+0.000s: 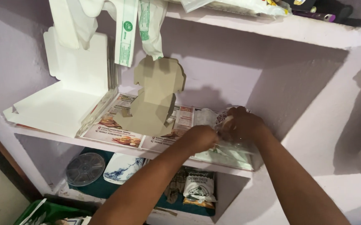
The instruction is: The person retrieves pizza bases from a countertop oven, places them on a cutting board, applies sauce and cheese, and returns them to the oven. They handle a metal spatula, sauce bottle, cheese packet, and a brush during the process.
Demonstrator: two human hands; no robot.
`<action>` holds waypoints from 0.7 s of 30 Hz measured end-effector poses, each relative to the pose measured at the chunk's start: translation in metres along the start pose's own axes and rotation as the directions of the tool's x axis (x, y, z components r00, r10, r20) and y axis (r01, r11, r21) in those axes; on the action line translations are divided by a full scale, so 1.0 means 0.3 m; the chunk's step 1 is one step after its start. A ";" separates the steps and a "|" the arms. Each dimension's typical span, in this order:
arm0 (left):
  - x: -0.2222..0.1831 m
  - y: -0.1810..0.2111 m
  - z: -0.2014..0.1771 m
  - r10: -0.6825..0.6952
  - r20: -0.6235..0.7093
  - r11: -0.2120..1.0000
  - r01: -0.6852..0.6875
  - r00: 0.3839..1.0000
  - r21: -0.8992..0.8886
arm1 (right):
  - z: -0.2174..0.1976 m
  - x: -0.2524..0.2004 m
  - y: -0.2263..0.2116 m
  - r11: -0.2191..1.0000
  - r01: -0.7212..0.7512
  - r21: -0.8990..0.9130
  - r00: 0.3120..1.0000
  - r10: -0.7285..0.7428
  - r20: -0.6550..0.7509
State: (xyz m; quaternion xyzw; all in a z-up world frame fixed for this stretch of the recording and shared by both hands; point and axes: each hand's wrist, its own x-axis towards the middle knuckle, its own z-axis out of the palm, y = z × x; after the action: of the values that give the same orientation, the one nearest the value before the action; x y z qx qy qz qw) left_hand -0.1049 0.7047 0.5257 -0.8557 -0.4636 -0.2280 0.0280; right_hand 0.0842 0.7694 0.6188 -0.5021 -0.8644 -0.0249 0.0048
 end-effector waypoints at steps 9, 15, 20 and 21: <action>-0.004 0.058 -0.118 -0.122 0.005 0.977 0.121 0.993 -0.174 | -0.015 0.003 0.023 0.995 0.033 0.095 0.997 -0.027 -0.069; -0.126 0.217 -0.260 0.062 -0.302 0.989 -0.100 0.951 -0.112 | -0.018 0.041 0.040 0.989 -0.025 0.146 0.987 0.047 -0.151; -0.460 0.359 -0.405 -0.032 0.187 0.721 0.152 0.982 -0.676 | -0.084 -0.016 -0.070 0.990 0.144 -0.006 0.969 -0.142 -0.203; -0.545 0.351 -0.360 -0.058 0.193 0.714 0.176 0.979 -0.678 | -0.094 -0.064 -0.112 0.986 0.166 -0.001 0.969 -0.164 -0.186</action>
State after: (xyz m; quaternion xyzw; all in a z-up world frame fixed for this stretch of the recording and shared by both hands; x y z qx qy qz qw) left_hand -0.1357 0.4891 0.5714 -0.7883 -0.3990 -0.3174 -0.3446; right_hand 0.0642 0.7348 0.6450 -0.4239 -0.8991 -0.0655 0.0871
